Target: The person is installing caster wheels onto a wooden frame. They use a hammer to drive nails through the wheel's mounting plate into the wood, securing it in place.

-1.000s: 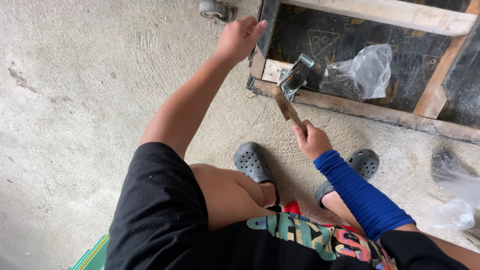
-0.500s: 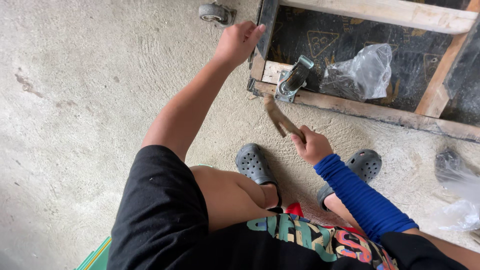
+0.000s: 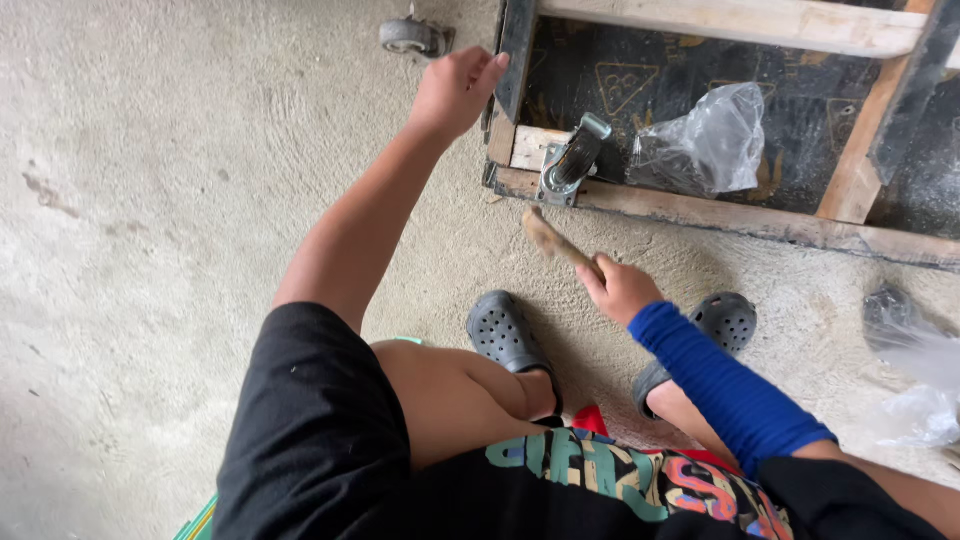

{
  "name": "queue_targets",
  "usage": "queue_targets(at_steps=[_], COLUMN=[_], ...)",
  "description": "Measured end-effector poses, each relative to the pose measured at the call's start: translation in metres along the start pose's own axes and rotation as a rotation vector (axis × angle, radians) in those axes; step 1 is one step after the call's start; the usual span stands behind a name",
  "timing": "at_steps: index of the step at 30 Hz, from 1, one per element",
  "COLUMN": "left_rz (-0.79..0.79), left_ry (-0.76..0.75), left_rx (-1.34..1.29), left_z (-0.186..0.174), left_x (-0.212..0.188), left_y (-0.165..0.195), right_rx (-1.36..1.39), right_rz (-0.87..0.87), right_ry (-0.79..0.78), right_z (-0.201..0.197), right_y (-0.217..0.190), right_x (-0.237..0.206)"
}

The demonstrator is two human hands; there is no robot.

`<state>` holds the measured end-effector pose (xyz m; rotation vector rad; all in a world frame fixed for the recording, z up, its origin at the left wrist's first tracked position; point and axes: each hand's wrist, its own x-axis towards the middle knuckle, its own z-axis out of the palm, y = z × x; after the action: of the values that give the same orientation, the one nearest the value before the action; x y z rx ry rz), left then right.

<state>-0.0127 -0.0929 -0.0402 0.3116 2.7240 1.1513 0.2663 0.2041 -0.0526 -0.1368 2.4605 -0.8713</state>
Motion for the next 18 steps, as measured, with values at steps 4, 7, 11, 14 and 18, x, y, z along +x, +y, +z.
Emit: queue_targets(at_steps=[4,7,11,14,18], left_rz=[-0.015,0.012,0.039,0.018,-0.022], left_ry=[0.005,0.028,0.027,-0.025,0.003], left_rx=[0.023,0.039,0.035,0.007,0.026], left_z=[0.001,0.003,0.002,-0.001,-0.002], left_x=[-0.005,-0.004,0.001,-0.001,-0.01], left_y=[-0.007,-0.008,-0.007,-0.007,-0.008], right_rx=[0.035,0.028,-0.1,-0.068,0.002], right_rz=[-0.146,-0.159,0.03,-0.13,-0.081], right_ry=[0.119,0.15,-0.056,0.104,0.147], right_z=[0.003,0.001,0.001,0.004,0.007], right_y=[0.002,0.004,0.001,-0.003,-0.004], right_x=[-0.012,-0.003,0.011,0.004,-0.004])
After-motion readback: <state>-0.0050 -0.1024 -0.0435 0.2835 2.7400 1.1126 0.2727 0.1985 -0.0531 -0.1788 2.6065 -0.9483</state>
